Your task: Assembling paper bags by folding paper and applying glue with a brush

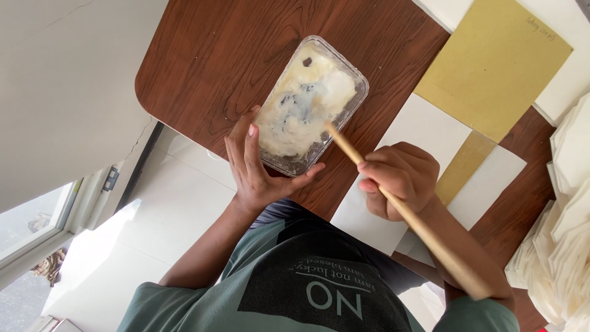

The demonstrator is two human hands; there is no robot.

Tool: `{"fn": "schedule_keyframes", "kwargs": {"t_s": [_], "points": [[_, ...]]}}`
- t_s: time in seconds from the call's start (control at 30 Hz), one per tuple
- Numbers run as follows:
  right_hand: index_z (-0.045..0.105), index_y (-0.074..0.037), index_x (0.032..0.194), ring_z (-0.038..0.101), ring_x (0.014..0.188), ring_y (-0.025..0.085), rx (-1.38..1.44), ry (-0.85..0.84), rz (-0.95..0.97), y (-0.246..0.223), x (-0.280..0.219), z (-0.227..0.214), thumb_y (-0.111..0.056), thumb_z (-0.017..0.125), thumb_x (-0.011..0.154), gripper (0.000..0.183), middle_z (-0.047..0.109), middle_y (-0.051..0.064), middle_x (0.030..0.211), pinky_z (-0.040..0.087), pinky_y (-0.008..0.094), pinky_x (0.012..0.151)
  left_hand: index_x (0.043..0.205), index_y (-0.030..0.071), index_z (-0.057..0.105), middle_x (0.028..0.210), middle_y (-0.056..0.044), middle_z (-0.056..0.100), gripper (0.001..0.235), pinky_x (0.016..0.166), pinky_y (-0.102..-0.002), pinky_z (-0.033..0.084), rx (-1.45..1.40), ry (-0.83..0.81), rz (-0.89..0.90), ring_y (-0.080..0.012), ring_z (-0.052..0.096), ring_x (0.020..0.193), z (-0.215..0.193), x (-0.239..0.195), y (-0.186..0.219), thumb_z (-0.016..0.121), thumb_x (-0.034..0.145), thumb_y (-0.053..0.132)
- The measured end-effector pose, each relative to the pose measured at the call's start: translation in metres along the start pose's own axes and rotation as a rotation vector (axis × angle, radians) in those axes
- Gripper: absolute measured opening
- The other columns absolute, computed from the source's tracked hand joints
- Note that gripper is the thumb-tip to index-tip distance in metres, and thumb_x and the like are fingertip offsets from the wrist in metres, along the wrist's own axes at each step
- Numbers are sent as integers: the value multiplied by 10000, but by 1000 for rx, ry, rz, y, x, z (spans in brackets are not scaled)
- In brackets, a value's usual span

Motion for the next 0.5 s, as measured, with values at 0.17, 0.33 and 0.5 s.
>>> {"fn": "schedule_keyframes", "kwargs": {"t_s": [0.17, 0.33, 0.5], "points": [[567, -25, 886, 630, 578, 263, 279, 176, 387, 24, -21, -13, -343, 478, 1083, 385, 573, 116, 602, 546, 341, 536, 1595, 66, 196, 1422, -268, 553, 1251, 959, -515, 531, 12, -6, 6, -415, 641, 1199, 1, -2, -1, 901, 809, 736], [560, -37, 966, 612, 572, 242, 73, 49, 145, 14, -8, -6, -175, 497, 1067, 182, 649, 123, 744, 469, 346, 528, 1581, 48, 213, 1433, -265, 545, 1242, 965, -538, 534, 9, -5, -1, -428, 645, 1199, 1, -4, -2, 899, 806, 734], [540, -57, 967, 602, 554, 226, 283, -19, 283, 14, -6, 0, -276, 450, 1094, 269, 642, 113, 723, 479, 332, 517, 1582, 34, 210, 1428, -260, 543, 1260, 950, -542, 545, 11, 0, 5, -433, 645, 1184, 2, -6, -2, 911, 799, 729]]}}
Point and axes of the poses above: each hand's wrist, its own x-axis towards the middle knuckle, its own z-axis out of the palm, y = z × x, the point moved 7 cm from there along x, towards the middle knuckle
